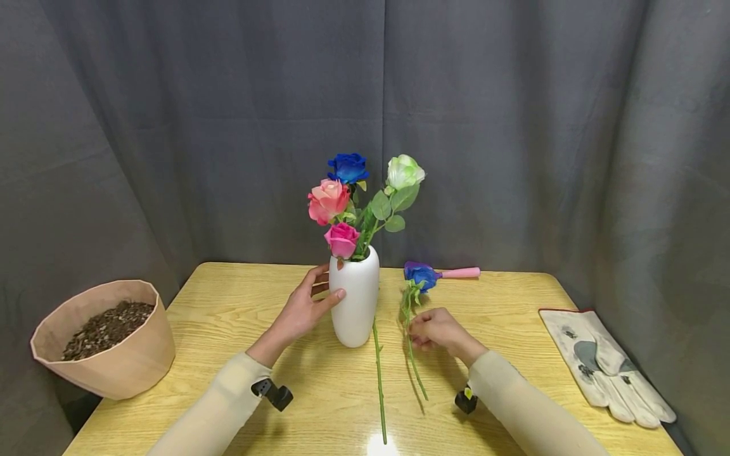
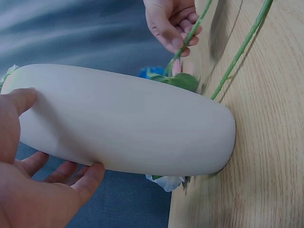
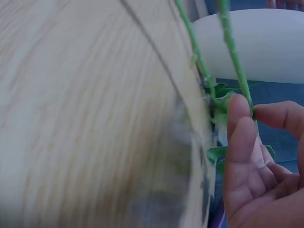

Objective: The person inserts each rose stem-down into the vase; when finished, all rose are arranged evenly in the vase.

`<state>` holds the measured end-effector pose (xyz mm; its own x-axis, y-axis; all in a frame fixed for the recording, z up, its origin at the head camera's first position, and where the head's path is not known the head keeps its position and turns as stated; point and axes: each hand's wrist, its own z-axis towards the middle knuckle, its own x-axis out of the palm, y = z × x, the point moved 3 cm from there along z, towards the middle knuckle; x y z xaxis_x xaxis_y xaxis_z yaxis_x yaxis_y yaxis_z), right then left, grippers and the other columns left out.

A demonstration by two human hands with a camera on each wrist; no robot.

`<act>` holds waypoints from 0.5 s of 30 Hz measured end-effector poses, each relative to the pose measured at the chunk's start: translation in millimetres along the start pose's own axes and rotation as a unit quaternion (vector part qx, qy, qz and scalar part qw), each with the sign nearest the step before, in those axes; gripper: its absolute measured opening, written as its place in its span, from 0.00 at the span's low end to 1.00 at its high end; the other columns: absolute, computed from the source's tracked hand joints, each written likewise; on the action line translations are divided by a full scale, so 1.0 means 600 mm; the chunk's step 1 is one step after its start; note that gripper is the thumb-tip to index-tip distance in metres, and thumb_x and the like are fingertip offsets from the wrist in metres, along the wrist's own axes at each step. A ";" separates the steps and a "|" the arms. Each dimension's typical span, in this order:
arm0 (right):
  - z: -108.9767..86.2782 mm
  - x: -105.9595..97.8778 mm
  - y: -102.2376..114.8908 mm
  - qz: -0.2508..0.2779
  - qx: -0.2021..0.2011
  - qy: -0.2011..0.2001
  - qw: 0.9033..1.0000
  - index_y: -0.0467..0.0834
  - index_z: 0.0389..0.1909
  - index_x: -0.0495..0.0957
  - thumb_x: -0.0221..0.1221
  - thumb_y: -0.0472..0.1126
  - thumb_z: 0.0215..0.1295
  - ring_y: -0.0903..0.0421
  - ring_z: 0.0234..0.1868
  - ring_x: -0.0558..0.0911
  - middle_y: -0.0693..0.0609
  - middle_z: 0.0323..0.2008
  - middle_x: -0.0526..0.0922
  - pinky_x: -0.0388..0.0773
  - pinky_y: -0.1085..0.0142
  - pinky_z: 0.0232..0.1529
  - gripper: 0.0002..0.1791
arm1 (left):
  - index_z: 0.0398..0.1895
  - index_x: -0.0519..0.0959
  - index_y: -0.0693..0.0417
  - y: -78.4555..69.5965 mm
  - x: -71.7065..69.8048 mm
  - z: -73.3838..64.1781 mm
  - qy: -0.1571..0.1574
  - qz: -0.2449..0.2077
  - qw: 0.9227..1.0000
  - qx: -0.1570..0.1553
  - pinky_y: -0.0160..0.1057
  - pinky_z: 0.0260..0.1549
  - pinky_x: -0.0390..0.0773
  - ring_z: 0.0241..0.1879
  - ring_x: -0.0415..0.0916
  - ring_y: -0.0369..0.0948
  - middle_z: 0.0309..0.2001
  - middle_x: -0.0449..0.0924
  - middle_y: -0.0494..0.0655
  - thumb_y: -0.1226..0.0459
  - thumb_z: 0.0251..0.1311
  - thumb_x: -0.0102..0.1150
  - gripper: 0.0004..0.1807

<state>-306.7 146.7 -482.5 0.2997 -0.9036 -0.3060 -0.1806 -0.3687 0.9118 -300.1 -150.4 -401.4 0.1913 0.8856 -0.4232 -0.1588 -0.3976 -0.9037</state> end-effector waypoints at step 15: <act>-0.008 -0.020 0.048 0.048 -0.039 -0.044 0.997 0.30 0.53 0.75 0.58 0.38 0.70 0.57 0.31 0.87 0.40 0.41 0.86 0.87 0.57 0.41 0.17 | 0.76 0.54 0.43 0.002 0.000 0.001 0.003 -0.004 1.000 0.003 0.59 0.66 0.72 0.73 0.62 0.58 0.72 0.62 0.53 0.41 0.63 0.61 0.44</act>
<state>-311.2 147.8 -451.4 0.2001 -0.9508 -0.2364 -0.1304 -0.2650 0.9554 -301.2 -150.7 -402.6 0.1979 0.8874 -0.4164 -0.1624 -0.3892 -0.9067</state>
